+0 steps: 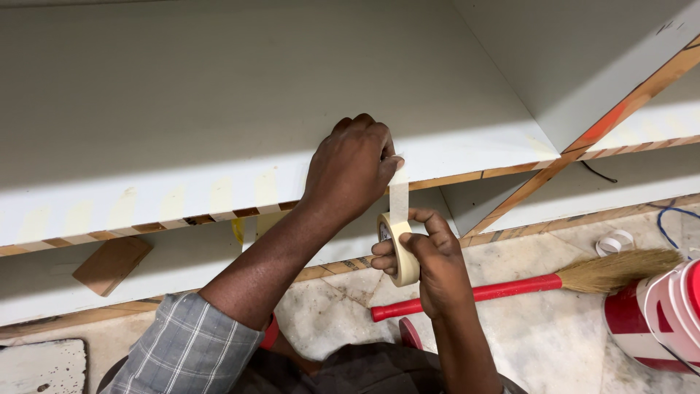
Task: The person applies masking tape to the edges of a white wooden cabinet. They sit on the floor and use both hands to unroll and press the tape along the front and side edges of the furniture.
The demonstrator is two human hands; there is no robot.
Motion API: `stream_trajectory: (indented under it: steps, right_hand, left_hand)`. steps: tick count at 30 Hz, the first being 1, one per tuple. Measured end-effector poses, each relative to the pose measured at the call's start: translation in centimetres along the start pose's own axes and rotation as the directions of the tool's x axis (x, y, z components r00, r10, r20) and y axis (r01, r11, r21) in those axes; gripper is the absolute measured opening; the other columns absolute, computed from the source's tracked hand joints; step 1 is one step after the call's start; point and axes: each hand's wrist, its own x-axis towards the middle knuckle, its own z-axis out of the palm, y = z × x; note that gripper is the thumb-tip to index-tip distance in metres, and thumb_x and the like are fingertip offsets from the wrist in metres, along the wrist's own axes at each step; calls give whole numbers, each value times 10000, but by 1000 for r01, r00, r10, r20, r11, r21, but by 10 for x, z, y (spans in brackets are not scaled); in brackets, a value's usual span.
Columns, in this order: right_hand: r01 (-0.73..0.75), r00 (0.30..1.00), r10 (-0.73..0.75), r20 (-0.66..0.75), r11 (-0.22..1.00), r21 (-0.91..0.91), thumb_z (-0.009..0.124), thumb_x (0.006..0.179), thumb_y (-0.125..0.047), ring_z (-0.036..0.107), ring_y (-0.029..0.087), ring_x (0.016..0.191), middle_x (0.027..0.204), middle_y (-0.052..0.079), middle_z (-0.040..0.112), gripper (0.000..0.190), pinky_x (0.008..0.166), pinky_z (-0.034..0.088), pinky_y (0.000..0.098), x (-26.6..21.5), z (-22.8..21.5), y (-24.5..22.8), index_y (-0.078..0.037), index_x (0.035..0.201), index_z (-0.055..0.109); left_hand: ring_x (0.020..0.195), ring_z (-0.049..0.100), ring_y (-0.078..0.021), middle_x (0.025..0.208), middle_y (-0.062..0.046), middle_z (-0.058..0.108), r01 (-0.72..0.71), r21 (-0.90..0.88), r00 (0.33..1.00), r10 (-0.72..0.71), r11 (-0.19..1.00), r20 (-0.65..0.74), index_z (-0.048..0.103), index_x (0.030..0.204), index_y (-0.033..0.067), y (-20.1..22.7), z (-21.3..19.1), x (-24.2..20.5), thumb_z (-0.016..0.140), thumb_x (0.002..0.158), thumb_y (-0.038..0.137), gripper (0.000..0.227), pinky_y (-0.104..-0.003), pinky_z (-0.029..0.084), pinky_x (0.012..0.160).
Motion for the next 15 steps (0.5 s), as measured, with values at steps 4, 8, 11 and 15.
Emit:
stream_trajectory:
  steps: [4,8,11,15]
  right_hand:
    - [26,999,-26,-27,1000,17,560,971,-152,719,229,552,728,185,726,235,501,592,317,3,3,2,-29,1171,561]
    - [44,994,-46,-98,999,-25,670,970,-335,656,171,468,646,128,698,312,430,547,283,5,7,2,-33,1024,619]
    - [16,992,-24,-127,998,-65,690,930,-381,653,160,456,631,118,697,331,424,551,277,10,6,3,-62,978,618]
    - [39,993,-48,-104,996,-82,698,929,-385,669,163,477,643,122,704,343,448,572,285,15,3,7,-57,986,615]
  left_hand:
    - [954,661,-251,991,-107,668,45,-5,999,-45,999,16,593,1032,53,-1,-4,4,826,827,294,394,-430,546,797]
    - [942,696,-248,1071,-93,675,69,26,996,-71,997,63,544,1199,106,2,-9,13,831,817,353,538,-441,549,758]
    - [888,706,-233,1065,-84,670,142,64,979,-150,988,139,552,1227,131,5,-10,21,806,834,406,542,-436,558,734]
    - [881,699,-247,1093,-90,660,164,83,980,-172,983,104,583,1179,120,5,-8,29,804,837,439,517,-441,566,699]
